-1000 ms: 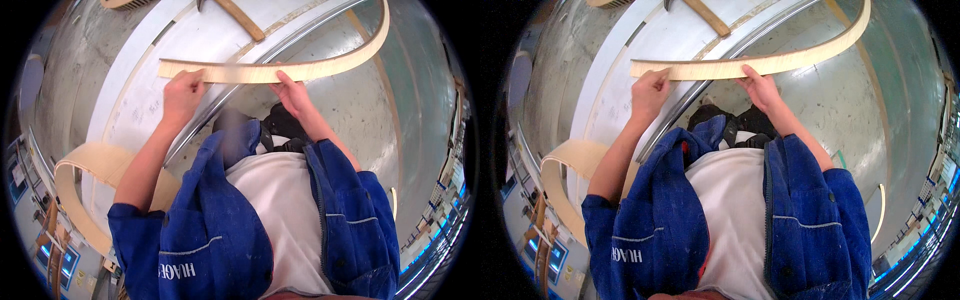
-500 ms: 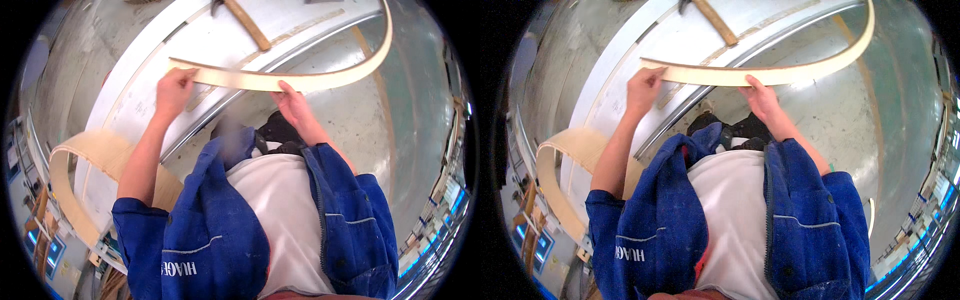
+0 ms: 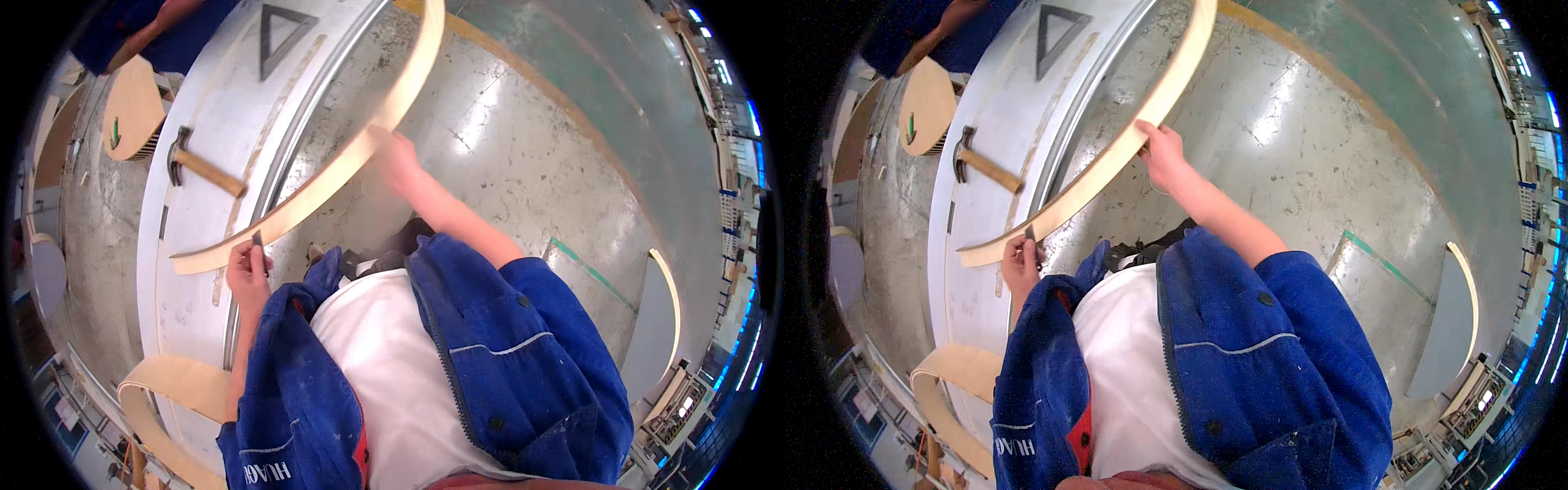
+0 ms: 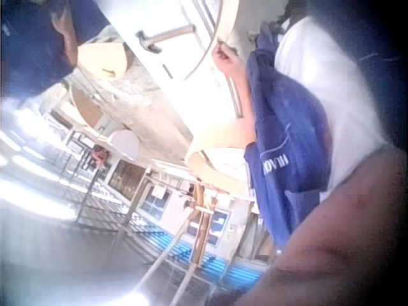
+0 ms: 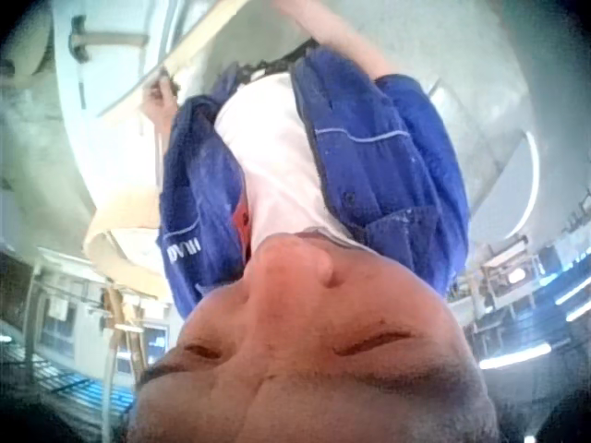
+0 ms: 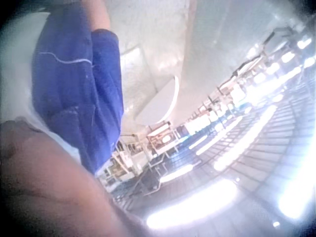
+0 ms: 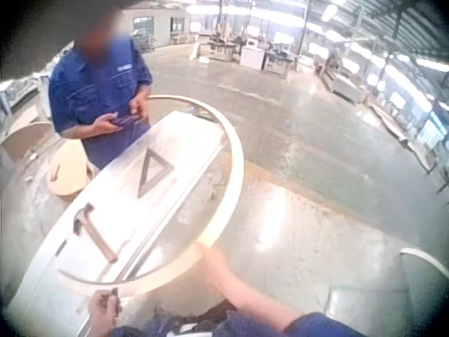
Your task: The person repeatedly bends a thin curved wooden strip over a metal rail on a workbench, pressing and adjusting it with both hands to conform to the curve. The person occasionally lifts and repositions the strip to check alignment. A hammer and set square are visible on the bench but not used.
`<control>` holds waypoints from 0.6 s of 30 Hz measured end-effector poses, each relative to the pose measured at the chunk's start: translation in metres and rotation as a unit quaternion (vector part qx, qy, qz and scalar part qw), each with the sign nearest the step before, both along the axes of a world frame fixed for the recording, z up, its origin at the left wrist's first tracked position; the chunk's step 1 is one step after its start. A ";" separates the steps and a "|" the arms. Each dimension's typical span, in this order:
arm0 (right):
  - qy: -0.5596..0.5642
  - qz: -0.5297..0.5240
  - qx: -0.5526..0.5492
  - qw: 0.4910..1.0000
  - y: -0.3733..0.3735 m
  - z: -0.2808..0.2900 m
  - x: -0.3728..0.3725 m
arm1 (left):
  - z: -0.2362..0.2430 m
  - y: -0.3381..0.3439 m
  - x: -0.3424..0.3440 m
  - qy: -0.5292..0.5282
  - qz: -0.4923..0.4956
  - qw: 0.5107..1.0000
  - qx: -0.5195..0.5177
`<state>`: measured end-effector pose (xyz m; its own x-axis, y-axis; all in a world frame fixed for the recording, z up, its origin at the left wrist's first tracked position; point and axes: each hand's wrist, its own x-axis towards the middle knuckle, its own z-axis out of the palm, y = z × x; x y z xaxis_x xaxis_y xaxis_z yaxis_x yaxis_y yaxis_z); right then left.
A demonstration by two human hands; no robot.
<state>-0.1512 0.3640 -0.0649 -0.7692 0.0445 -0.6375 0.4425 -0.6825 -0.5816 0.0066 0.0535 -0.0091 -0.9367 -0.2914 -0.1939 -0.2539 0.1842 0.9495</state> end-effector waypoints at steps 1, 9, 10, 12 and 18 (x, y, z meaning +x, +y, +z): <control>-0.004 0.013 0.004 1.000 0.015 0.007 -0.010 | 0.005 0.026 0.000 -0.024 0.011 1.000 0.004; 0.182 0.208 0.179 0.944 0.114 -0.074 -0.073 | 0.037 0.152 -0.032 -0.113 0.072 0.989 0.060; 0.106 0.193 0.091 0.971 0.117 -0.037 -0.077 | 0.040 0.160 -0.034 -0.116 0.086 0.988 0.057; 0.018 0.170 0.014 0.985 0.133 -0.014 -0.092 | 0.042 0.177 -0.046 -0.125 0.093 0.986 0.057; 0.090 0.216 0.119 0.965 0.194 -0.053 -0.148 | 0.021 0.216 -0.120 -0.083 0.017 0.990 0.110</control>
<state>-0.2989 0.5585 -0.1177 -0.8463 -0.1764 -0.5026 0.5326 -0.2950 -0.7933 -0.1135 0.2699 0.0123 -0.8773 -0.2553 -0.4063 -0.4118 -0.0342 0.9106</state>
